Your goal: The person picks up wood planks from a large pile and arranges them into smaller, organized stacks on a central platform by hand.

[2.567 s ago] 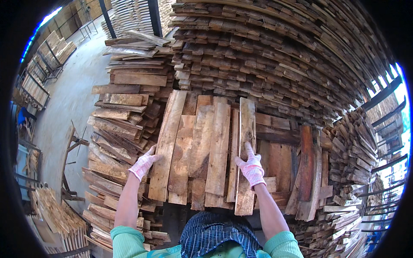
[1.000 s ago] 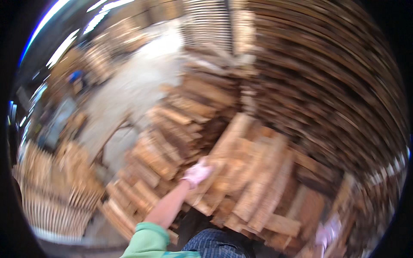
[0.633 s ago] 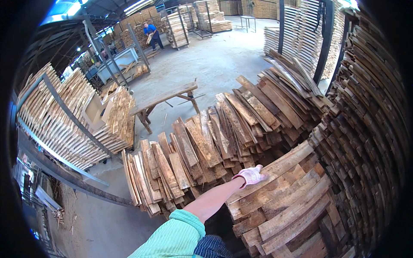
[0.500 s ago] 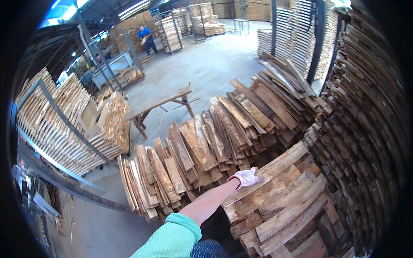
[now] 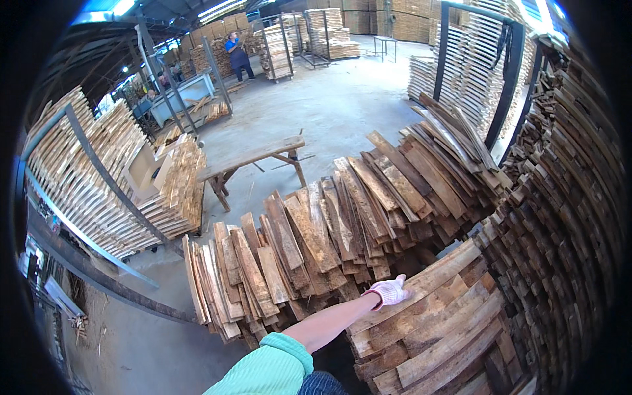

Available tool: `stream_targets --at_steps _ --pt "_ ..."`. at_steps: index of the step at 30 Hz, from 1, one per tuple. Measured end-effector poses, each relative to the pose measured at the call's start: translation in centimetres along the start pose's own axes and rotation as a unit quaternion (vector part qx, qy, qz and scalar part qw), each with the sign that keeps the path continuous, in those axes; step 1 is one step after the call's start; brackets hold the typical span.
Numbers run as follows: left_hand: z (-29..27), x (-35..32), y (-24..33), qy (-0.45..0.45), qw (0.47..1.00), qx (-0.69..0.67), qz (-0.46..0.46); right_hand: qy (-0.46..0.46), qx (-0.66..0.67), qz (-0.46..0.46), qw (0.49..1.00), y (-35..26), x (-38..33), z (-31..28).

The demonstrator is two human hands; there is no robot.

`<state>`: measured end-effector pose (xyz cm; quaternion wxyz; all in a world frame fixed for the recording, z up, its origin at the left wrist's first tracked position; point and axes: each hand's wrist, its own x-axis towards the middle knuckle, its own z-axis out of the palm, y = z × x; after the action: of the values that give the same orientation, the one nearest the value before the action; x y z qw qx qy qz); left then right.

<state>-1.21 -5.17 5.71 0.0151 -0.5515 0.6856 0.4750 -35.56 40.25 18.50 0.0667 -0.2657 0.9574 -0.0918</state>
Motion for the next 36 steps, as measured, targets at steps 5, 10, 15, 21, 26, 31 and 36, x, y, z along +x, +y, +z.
stream_targets --at_steps 5,10,15,21,26,31,36 --pt "-0.7 -0.7 0.8 -0.022 1.000 -0.005 -0.005 0.052 -0.108 -0.175 0.977 -0.8 8.2 13.1" --pt "0.7 0.3 0.0 -0.001 1.000 0.008 0.007 0.260 -0.378 -0.312 0.832 1.3 12.5 24.9" --pt "-1.0 -2.6 0.6 0.041 0.999 0.024 0.000 -0.038 0.099 -0.026 0.994 -15.2 4.7 12.4" --pt "-1.3 -2.5 1.7 0.066 0.975 0.190 0.092 -0.130 0.220 0.015 0.967 -16.4 5.5 8.1" --pt "-1.1 -0.4 -1.1 0.097 0.986 0.132 -0.027 -0.072 0.177 0.051 0.980 -11.0 5.2 4.9" --pt "0.0 5.8 -6.2 0.038 0.997 0.005 0.073 0.005 0.139 0.128 0.982 1.4 0.5 -0.8" --pt "-0.8 8.3 -9.0 0.018 0.999 -0.020 0.041 0.036 -0.033 0.229 0.972 13.5 0.8 -2.3"
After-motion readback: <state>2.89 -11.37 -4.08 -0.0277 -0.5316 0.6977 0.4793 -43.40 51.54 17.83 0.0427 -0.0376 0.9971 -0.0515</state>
